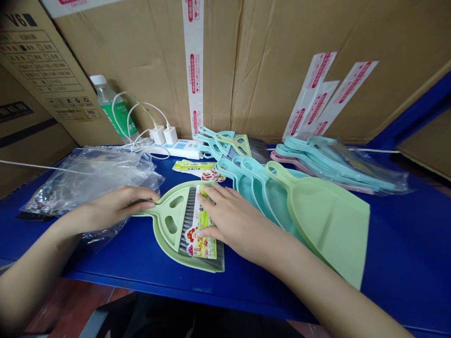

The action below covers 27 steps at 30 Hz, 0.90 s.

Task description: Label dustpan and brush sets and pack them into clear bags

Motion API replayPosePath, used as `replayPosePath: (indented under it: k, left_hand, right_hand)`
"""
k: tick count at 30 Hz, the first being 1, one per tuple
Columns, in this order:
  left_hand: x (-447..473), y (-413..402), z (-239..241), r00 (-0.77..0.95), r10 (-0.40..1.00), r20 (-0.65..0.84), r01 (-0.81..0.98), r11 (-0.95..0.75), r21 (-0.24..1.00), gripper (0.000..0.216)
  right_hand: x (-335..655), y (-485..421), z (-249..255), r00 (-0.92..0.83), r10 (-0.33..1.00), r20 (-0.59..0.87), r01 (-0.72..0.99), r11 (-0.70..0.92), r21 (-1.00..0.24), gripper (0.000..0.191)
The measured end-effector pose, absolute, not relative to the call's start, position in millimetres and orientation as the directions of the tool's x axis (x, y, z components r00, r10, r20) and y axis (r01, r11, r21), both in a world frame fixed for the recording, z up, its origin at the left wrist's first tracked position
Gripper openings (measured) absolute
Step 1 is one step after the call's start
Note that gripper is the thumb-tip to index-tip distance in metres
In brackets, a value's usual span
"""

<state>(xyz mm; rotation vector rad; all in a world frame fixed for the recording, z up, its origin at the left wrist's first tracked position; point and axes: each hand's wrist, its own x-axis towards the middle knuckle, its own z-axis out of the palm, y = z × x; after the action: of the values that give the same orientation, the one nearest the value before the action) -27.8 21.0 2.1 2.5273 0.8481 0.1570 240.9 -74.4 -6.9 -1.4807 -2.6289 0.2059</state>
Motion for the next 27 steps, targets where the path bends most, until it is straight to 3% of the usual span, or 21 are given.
replayPosePath:
  k: [21, 27]
  left_hand:
    - [-27.3, 20.7, 5.2, 0.812, 0.583, 0.018, 0.526, -0.746, 0.408, 0.026]
    - [-28.0, 20.8, 4.1, 0.812, 0.584, 0.017, 0.528, -0.745, 0.408, 0.025]
  right_hand:
    - [231.4, -73.3, -3.9, -0.473, 0.879, -0.059, 0.877, 0.463, -0.131, 0.071]
    - [236.2, -72.8, -6.9, -0.49, 0.872, 0.014, 0.859, 0.485, -0.163, 0.067]
